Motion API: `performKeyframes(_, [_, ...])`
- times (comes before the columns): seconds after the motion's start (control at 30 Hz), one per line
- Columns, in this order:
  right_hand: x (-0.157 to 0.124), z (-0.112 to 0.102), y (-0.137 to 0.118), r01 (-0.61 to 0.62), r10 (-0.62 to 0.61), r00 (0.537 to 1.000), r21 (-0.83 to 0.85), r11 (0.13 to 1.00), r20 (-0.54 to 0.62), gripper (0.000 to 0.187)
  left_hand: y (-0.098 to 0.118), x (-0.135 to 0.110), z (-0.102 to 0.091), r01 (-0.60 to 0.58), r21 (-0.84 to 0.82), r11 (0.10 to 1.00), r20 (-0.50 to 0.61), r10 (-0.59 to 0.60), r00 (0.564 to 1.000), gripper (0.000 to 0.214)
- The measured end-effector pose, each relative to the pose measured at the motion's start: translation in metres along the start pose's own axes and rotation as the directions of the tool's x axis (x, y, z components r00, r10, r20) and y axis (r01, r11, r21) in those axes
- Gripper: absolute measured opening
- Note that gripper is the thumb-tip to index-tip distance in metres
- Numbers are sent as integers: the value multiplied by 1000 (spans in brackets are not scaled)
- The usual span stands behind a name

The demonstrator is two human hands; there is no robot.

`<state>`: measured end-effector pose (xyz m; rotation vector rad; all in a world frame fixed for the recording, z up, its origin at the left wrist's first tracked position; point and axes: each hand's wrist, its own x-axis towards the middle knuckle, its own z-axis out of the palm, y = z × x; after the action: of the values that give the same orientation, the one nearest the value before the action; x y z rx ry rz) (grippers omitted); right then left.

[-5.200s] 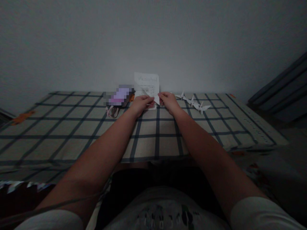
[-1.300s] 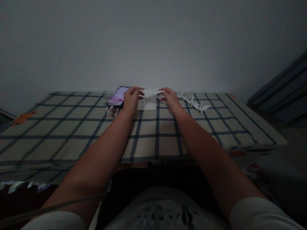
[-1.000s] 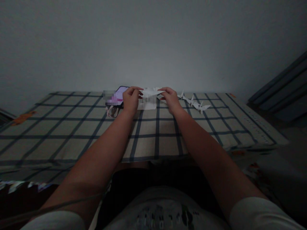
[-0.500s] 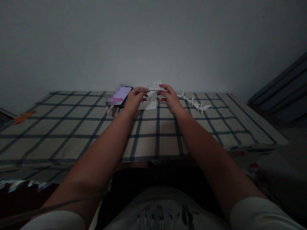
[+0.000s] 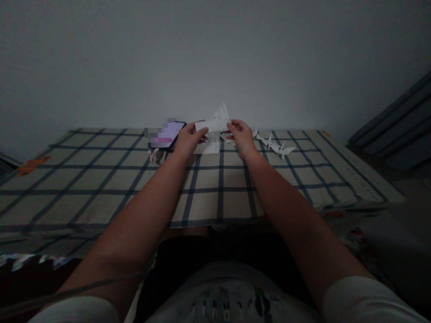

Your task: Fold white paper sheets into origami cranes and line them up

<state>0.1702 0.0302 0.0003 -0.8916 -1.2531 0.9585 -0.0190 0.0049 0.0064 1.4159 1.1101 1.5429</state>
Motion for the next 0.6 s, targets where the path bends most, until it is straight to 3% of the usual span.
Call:
performKeyframes(0.1, [-1, -2, -2, 18, -18, 1000, 3, 1000, -24, 30, 2, -4, 1, 85, -13, 996, 98, -83, 992, 55])
performKeyframes(0.23, [-4, -2, -6, 0, 0, 1000, -4, 1000, -27, 42, -6, -7, 4, 253, 41, 966, 346, -252, 904, 34])
performKeyframes(0.27, [-5, -1, -7, -15, 15, 999, 6, 1000, -29, 46, -8, -8, 5, 248, 64, 967, 365, -254, 896, 29])
performKeyframes(0.37, [-6, 2, -10, -73, 75, 997, 50, 996, -30, 52, -10, -10, 6, 233, 20, 972, 320, -228, 920, 27])
performKeyframes(0.47, [-6, 4, -6, -132, 130, 990, 50, 990, 56, 45, -7, -11, 5, 240, -28, 970, 304, -221, 927, 25])
performKeyframes(0.6, [-5, 4, 5, -79, 77, 983, 3, 997, 169, 34, -7, -11, 5, 271, 37, 962, 293, -270, 917, 28])
